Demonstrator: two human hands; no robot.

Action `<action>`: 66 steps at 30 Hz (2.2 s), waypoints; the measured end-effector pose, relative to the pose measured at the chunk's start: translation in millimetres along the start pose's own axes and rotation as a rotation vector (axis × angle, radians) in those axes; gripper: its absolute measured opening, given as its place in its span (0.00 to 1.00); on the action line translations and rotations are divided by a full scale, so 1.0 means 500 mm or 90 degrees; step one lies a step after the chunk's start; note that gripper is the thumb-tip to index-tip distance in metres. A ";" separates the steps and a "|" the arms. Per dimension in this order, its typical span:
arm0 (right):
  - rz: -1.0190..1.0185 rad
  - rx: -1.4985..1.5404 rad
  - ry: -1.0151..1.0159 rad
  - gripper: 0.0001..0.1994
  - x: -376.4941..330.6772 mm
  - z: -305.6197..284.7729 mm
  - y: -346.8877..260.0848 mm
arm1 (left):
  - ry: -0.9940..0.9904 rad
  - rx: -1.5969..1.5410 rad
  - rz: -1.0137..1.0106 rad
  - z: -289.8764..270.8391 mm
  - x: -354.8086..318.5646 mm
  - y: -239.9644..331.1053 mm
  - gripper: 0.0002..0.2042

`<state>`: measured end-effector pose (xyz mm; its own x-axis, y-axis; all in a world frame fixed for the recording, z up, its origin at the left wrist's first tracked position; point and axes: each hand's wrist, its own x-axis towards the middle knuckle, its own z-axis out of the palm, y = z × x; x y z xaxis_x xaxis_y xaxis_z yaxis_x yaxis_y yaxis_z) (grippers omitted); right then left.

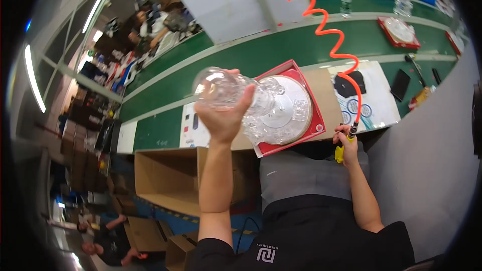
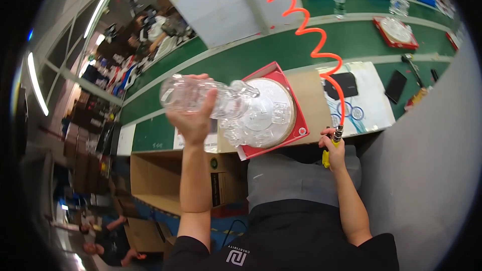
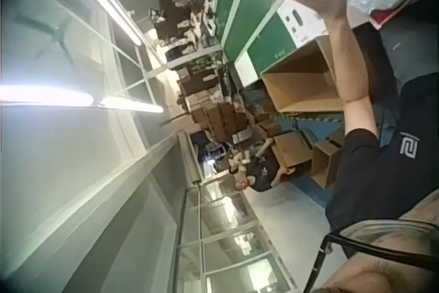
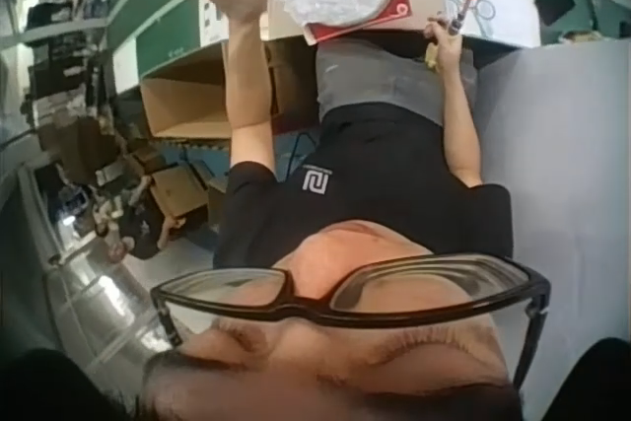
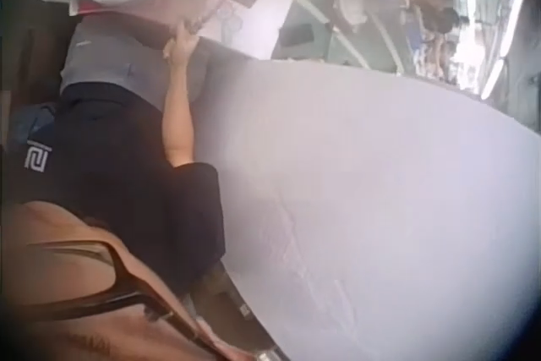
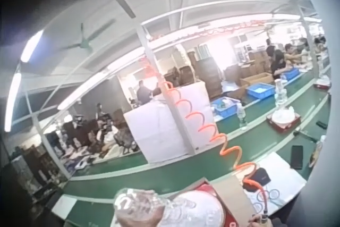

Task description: The recorder uses an air duster gun to clean a large glass centerpiece before packing it into a cardboard box on an assembly line.

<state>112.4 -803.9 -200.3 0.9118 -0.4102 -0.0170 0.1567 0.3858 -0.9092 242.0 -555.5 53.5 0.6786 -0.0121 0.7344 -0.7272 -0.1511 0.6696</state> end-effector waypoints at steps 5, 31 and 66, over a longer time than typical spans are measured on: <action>0.077 -0.027 -0.209 0.07 0.017 0.177 0.010 | 0.089 0.049 0.128 -0.231 0.089 0.120 0.18; 0.060 -0.353 -0.405 0.33 -0.181 0.682 0.186 | 0.509 0.445 -0.038 -0.758 -0.055 0.117 0.08; 0.142 -0.401 -0.484 0.33 -0.182 0.659 0.164 | 0.512 0.681 -0.611 -0.960 -0.191 -0.235 0.31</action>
<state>167.5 -462.8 -136.4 0.9300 0.3382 -0.1439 -0.0759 -0.2064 -0.9755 213.3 -62.3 -42.0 0.3383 0.9158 0.2163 0.5298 -0.3754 0.7605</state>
